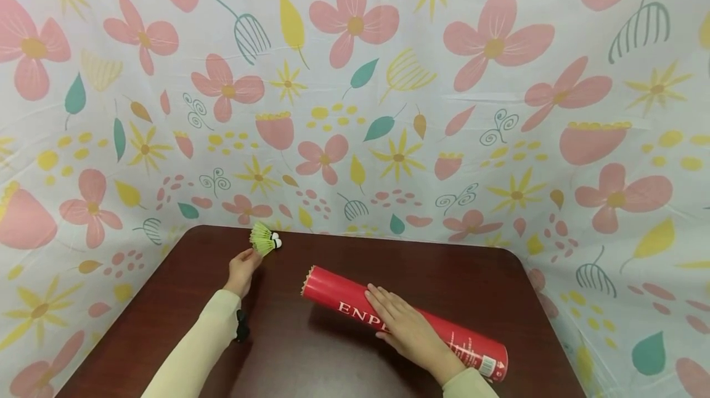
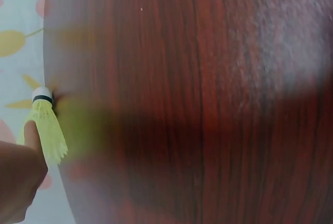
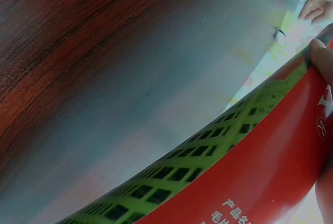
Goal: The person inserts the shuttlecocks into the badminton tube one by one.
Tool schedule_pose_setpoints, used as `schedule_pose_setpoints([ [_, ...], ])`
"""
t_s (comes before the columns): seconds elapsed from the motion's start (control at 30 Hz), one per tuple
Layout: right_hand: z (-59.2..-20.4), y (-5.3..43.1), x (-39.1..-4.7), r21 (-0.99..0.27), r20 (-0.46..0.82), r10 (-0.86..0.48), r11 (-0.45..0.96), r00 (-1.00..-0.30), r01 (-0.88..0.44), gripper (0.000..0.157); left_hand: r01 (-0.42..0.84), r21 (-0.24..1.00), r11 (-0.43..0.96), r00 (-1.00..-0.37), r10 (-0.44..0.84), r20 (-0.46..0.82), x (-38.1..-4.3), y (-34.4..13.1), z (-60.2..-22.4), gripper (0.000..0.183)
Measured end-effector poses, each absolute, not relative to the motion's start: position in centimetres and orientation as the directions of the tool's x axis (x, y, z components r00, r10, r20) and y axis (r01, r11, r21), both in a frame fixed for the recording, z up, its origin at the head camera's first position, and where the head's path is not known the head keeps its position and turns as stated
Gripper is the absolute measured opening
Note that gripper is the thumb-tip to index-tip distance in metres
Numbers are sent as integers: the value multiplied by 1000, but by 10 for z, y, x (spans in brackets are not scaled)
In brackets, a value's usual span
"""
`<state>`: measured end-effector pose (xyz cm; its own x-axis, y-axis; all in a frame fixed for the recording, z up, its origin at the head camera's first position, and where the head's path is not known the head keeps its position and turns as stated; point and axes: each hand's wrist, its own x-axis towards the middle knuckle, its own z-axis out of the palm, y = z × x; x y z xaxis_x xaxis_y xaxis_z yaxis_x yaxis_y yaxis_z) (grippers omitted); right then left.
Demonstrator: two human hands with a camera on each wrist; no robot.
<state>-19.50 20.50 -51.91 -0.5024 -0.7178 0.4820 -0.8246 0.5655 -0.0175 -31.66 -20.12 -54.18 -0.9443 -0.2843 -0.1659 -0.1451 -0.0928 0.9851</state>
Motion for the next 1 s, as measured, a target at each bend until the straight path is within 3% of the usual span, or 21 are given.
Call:
schedule_pose_setpoints([
  [0.3, -518, 204, -195, -14, 478, -721, 565, -502, -825, 74, -150, 983, -105, -944, -280, -174, -317, -197, -545, 54],
  [0.53, -520, 203, -193, -12, 462, -723, 573, -513, -819, 73, -157, 977, -145, -964, -192, -183, -317, -199, -550, 58],
  [0.83, -520, 204, -192, -11, 464, -717, 582, -520, -813, 74, -178, 982, 59, -920, -364, -144, -314, -196, -549, 40],
  [1.0, -519, 204, -193, -1, 485, -721, 565, -494, -825, 72, -143, 967, 209, -898, -438, -38, -307, -192, -546, 24],
])
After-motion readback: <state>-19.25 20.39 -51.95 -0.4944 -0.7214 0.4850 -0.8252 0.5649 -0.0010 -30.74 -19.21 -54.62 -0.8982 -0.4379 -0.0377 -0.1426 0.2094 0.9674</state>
